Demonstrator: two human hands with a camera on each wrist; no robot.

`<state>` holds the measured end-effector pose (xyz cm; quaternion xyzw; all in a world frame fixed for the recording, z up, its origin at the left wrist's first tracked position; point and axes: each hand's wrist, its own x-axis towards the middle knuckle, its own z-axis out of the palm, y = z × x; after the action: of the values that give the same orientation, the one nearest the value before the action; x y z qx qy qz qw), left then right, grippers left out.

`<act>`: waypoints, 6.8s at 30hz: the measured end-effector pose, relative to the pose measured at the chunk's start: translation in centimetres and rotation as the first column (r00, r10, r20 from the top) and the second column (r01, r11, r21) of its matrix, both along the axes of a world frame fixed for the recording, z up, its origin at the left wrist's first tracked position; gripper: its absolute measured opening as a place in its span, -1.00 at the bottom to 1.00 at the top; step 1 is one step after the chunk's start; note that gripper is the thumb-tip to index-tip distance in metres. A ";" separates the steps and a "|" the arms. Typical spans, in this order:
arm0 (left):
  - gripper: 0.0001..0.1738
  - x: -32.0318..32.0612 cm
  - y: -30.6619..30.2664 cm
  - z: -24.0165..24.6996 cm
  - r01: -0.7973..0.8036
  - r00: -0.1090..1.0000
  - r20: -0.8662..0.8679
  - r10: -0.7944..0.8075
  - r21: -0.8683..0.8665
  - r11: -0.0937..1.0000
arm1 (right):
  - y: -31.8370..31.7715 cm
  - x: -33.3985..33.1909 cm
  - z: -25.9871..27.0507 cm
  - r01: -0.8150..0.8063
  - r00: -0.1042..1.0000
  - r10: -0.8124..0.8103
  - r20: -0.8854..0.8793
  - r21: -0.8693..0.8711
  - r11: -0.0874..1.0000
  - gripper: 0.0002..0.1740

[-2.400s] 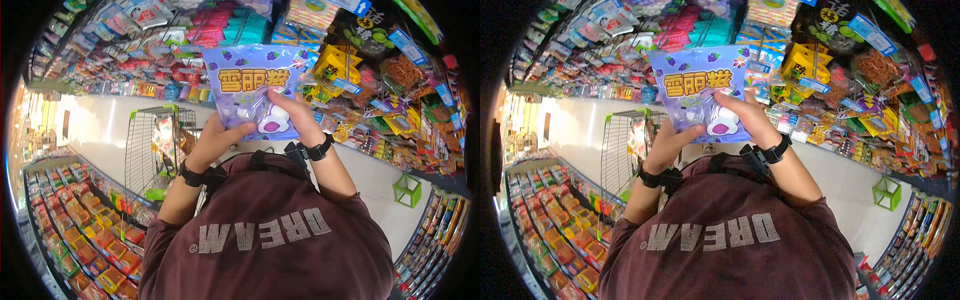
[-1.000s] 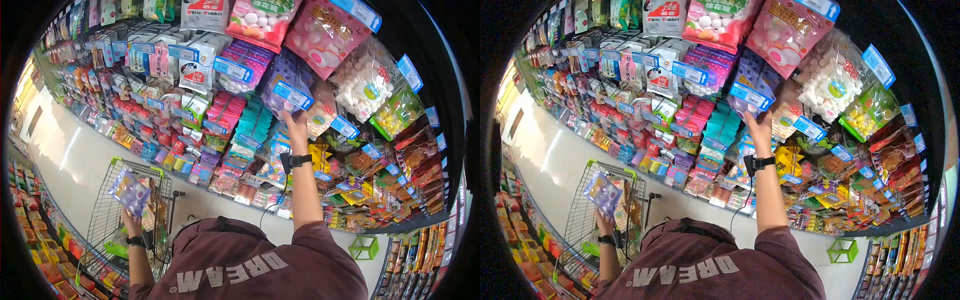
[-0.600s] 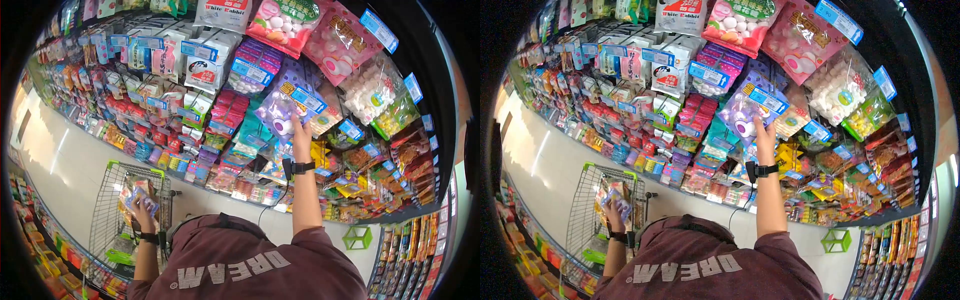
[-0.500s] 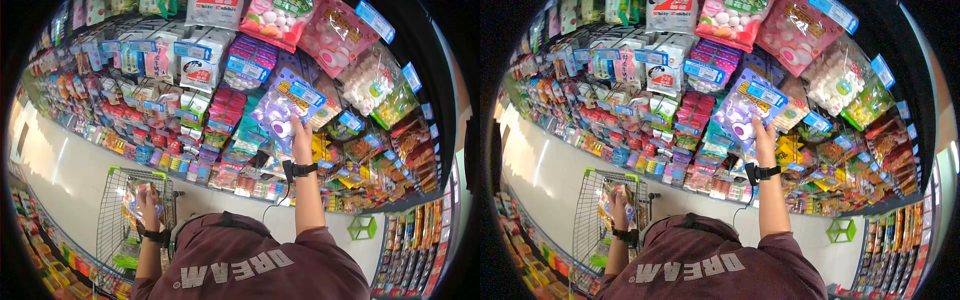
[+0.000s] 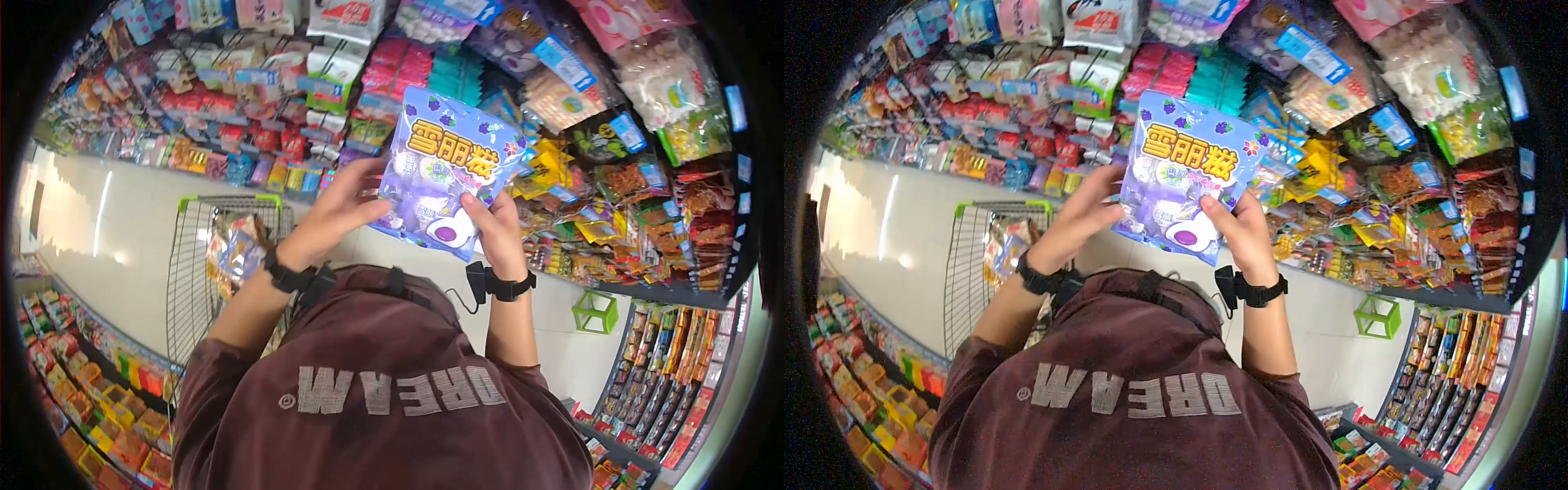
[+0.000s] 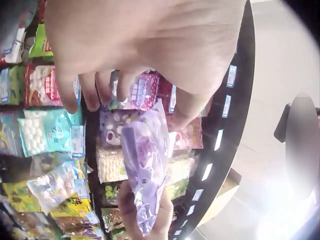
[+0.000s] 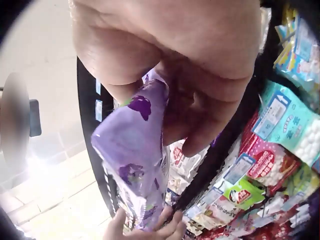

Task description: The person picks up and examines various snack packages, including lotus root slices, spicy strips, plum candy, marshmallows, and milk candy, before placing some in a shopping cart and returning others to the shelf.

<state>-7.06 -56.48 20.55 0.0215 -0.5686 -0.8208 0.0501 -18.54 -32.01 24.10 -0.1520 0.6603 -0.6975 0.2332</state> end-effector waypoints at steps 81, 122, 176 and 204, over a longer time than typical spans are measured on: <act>-0.50 19.3 -18.3 -10.9 -0.778 0.615 0.303 0.728 0.083 0.623 | -11.1 -14.6 -2.9 0.205 0.889 -0.197 -0.413 -0.026 0.978 -0.46; -0.55 4.5 -12.8 -2.2 -0.222 0.974 0.105 0.201 0.275 0.935 | -13.4 -8.2 5.9 0.076 0.997 -0.071 0.030 -0.253 0.965 -0.66; -0.56 -0.2 17.2 7.0 0.090 0.992 0.101 -0.077 -0.134 0.987 | 13.9 3.7 2.6 0.152 0.988 -0.156 0.013 -0.301 0.941 -0.37; -0.46 1.8 20.9 6.3 -0.091 0.995 -0.055 0.079 -0.267 0.960 | 16.3 6.5 -1.4 0.149 0.964 -0.022 0.266 -0.467 0.871 -0.58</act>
<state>-5.24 -35.62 26.87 0.0210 -0.6721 -0.7334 0.1000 -12.08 -15.75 22.72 -0.0861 0.4363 -0.8634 0.2383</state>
